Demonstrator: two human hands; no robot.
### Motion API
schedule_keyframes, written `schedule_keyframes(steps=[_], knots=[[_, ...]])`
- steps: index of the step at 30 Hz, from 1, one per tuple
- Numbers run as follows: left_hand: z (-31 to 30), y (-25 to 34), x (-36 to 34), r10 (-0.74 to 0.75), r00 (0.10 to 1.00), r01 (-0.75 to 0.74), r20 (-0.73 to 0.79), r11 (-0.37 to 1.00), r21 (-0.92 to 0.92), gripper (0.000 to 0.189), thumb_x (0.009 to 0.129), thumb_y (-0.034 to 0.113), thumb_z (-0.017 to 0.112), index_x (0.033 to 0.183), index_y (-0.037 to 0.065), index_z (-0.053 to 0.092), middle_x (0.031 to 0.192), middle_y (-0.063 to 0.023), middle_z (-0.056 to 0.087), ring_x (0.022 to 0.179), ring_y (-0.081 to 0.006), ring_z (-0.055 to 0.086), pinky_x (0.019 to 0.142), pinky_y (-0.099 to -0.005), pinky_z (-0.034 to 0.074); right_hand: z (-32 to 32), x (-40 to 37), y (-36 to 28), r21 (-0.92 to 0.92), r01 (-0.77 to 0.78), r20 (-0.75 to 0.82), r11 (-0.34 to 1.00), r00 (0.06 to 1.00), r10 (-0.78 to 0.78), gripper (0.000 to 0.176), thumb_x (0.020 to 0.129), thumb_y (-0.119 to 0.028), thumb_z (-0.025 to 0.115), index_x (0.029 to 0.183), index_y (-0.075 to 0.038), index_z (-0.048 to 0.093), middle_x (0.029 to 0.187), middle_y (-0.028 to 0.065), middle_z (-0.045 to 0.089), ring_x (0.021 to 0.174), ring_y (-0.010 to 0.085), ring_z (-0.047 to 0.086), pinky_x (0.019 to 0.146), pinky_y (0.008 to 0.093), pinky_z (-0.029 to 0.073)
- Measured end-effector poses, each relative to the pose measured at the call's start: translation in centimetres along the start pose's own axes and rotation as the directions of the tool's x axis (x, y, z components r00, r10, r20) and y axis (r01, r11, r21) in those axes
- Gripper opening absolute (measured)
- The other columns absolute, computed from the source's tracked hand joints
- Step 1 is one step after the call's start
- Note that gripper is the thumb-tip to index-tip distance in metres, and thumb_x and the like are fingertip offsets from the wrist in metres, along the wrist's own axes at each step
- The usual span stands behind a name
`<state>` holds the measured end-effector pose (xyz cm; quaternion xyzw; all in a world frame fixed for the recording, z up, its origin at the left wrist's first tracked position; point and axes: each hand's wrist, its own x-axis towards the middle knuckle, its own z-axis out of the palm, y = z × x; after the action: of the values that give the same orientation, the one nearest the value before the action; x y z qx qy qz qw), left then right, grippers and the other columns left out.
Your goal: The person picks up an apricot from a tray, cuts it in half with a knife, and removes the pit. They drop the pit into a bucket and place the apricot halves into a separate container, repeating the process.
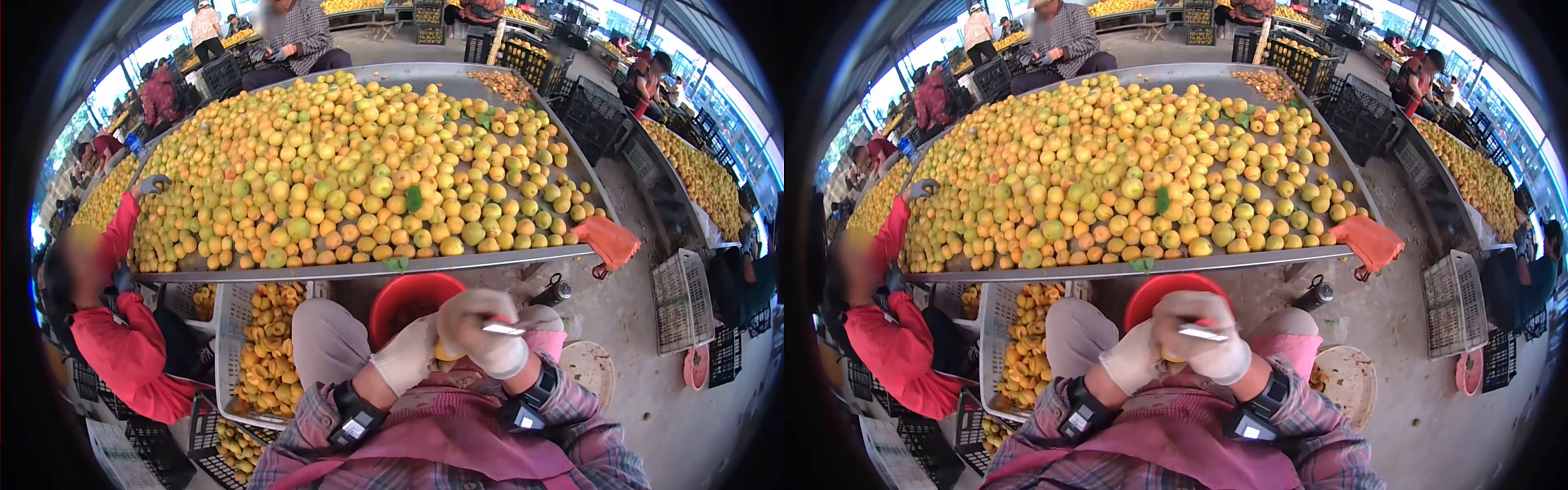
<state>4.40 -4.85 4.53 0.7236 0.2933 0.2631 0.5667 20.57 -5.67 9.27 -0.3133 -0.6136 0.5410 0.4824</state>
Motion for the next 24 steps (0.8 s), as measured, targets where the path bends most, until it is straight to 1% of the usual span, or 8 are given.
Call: schedule_keyframes(steps=[2,3,4,6,8,10,18,24], knots=[[-1.5,4.0,0.7,-0.165,0.986,0.163,0.016,0.984,0.069,0.043,0.098,0.026,0.051,0.132,0.001,0.044,0.084,-0.0049,0.066,0.084,-0.0159,0.065,0.072,-0.0271,0.053,-0.4,-0.8,0.9,0.299,0.276,-0.369,0.913,0.916,-0.156,0.011,0.089,-0.012,0.057,0.096,-0.005,0.054,0.077,0.0059,0.056,0.065,0.0216,0.057,0.061,0.0351,0.048],[-2.1,4.6,0.7,-0.257,0.961,0.274,0.101,0.853,-0.443,0.043,0.101,0.030,0.050,0.133,0.002,0.043,0.091,-0.0064,0.063,0.084,-0.0117,0.063,0.068,-0.0220,0.051,-1.0,-0.3,-0.1,0.492,0.390,-0.385,0.779,0.899,-0.208,0.014,0.095,-0.019,0.052,0.100,-0.006,0.052,0.079,0.0065,0.055,0.065,0.0214,0.057,0.060,0.0354,0.049],[-2.2,4.8,0.7,-0.254,0.962,0.273,0.104,0.858,-0.434,0.043,0.101,0.030,0.050,0.133,0.002,0.043,0.091,-0.0064,0.063,0.084,-0.0117,0.063,0.068,-0.0220,0.051,-1.1,0.8,-2.6,0.651,0.478,-0.411,0.590,0.875,-0.257,0.020,0.101,-0.026,0.046,0.105,-0.006,0.049,0.080,0.0070,0.055,0.065,0.0213,0.056,0.060,0.0358,0.050],[-2.2,4.9,0.6,-0.154,0.983,0.049,-0.105,0.758,-0.651,0.054,0.089,0.026,0.066,0.131,0.002,0.043,0.112,-0.0131,0.060,0.087,-0.0159,0.063,0.072,-0.0260,0.051,-1.9,0.5,-3.5,0.528,0.510,-0.502,0.679,0.832,-0.235,0.030,0.105,-0.034,0.037,0.101,-0.007,0.051,0.077,0.0063,0.053,0.063,0.0181,0.058,0.056,0.0335,0.049],[-2.5,4.0,0.4,-0.025,0.985,-0.090,-0.173,0.774,-0.627,0.063,0.086,0.030,0.072,0.134,0.003,0.042,0.118,-0.0140,0.057,0.097,-0.0196,0.062,0.081,-0.0289,0.051,-1.9,-0.1,-3.1,0.212,0.125,-0.559,0.969,0.829,0.015,0.029,0.103,-0.033,0.042,0.105,-0.006,0.052,0.079,0.0058,0.056,0.057,0.0153,0.058,0.050,0.0281,0.047],[-3.7,2.9,0.7,0.316,0.912,-0.267,-0.259,0.941,0.208,0.072,0.082,0.030,0.077,0.136,0.003,0.039,0.122,-0.0133,0.057,0.106,-0.0225,0.060,0.090,-0.0326,0.049,-1.1,-0.5,-2.5,0.262,-0.280,-0.430,0.924,0.823,0.371,0.036,0.100,-0.033,0.050,0.116,0.000,0.052,0.090,0.0092,0.064,0.054,0.0141,0.061,0.047,0.0247,0.049],[-3.0,6.2,0.9,0.358,0.914,-0.083,-0.191,0.626,0.776,0.058,0.073,0.023,0.078,0.123,0.005,0.057,0.118,-0.0174,0.061,0.107,-0.0387,0.060,0.091,-0.0431,0.049,0.7,-0.5,1.3,0.355,-0.469,-0.007,0.808,0.863,0.504,0.047,0.096,-0.043,0.054,0.123,-0.004,0.052,0.083,0.0067,0.064,0.049,0.0124,0.059,0.041,0.0235,0.047],[-2.8,6.3,0.6,0.378,0.926,-0.201,0.004,0.483,0.852,0.072,0.066,0.029,0.083,0.126,0.002,0.053,0.112,-0.0222,0.058,0.101,-0.0441,0.055,0.089,-0.0502,0.047,1.8,-0.5,2.7,0.393,-0.439,-0.110,0.808,0.850,0.515,0.041,0.095,-0.038,0.059,0.124,-0.010,0.052,0.079,0.0008,0.060,0.056,0.0074,0.055,0.044,0.0221,0.043]])
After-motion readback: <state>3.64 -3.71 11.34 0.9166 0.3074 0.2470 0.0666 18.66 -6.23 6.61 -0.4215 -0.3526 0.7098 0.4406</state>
